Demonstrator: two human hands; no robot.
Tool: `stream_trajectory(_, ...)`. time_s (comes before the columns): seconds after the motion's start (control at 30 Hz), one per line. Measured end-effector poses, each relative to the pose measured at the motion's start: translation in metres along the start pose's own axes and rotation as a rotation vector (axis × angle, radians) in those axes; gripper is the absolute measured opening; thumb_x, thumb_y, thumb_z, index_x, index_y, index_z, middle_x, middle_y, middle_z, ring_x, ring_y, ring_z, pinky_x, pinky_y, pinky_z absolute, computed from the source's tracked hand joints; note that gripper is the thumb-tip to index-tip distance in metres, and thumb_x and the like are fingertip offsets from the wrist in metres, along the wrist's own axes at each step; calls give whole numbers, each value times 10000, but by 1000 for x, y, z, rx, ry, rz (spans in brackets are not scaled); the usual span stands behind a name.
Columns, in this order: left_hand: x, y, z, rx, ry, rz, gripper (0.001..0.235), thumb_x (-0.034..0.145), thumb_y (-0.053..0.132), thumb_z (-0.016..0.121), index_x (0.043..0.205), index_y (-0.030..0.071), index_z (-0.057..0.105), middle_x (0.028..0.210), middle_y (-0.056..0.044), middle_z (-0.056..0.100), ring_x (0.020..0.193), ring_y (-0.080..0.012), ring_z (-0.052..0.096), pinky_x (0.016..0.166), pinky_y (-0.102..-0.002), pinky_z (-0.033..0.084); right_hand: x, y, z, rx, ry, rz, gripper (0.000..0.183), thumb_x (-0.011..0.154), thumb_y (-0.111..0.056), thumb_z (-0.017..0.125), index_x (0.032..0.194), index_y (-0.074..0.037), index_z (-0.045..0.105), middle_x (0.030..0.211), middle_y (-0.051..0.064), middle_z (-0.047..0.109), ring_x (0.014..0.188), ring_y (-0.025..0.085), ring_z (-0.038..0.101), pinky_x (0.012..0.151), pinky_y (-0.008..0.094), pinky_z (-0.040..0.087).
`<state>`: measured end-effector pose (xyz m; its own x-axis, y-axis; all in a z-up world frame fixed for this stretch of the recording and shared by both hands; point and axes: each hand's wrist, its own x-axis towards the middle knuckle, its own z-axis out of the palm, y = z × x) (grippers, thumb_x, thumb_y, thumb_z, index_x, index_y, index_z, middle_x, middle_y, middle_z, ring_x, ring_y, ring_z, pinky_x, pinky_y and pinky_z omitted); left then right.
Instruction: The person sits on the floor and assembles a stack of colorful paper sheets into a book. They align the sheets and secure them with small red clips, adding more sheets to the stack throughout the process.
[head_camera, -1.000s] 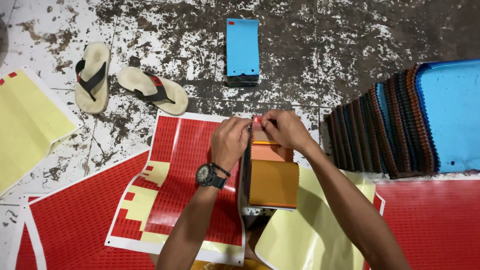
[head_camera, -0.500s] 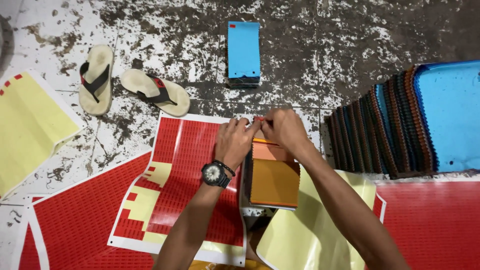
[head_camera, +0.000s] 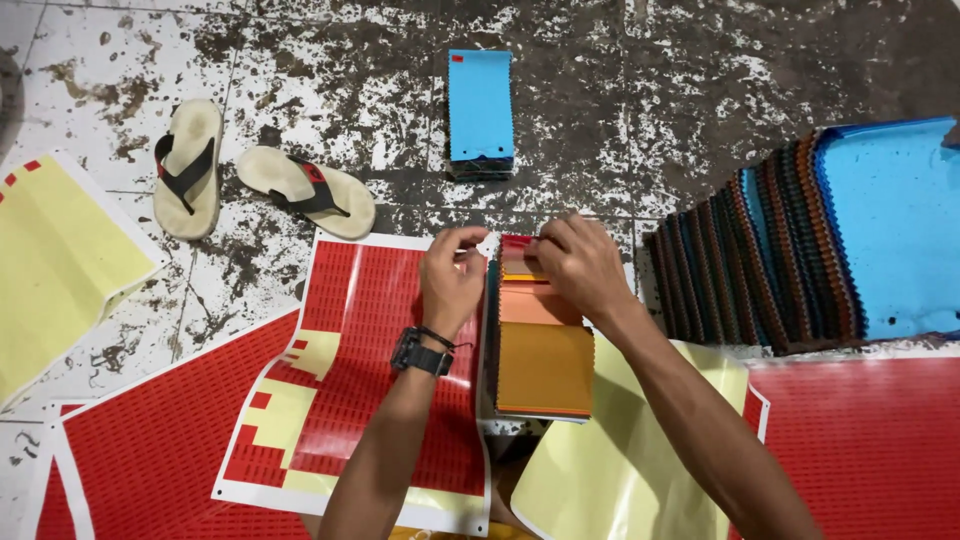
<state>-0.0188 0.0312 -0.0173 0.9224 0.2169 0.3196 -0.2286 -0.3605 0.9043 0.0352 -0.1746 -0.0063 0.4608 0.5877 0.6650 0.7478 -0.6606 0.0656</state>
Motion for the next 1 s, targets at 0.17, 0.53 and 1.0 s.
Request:
stream_trajectory(0.17,17,10,8,-308,49,-179,268,891,-5,574,1080,92,737,980,-133,726,965,-256,713,804,-361,613,4,-10,-40,496,-380,198,191,781,-249,794,835,-104,683,838,71,643,787,290,668,661,394,562)
stream_trajectory(0.53,28,25,46,-178,-98,-147,182,984,174,588,1082,149,739,1006,-108,734,1069,-308,679,969,-433,512,32,-15,-67,1156,-497,586,127,933,-82,714,1031,-28,773,829,170,761,701,223,725,614,359,599)
stream_trajectory(1.0,8,-16,13,89,78,4,126,908,71,662,1003,124,726,872,-90,733,840,-300,726,690,-376,598,17,-5,-26,774,-572,692,124,941,-125,678,994,-63,771,808,149,767,784,330,746,702,439,578)
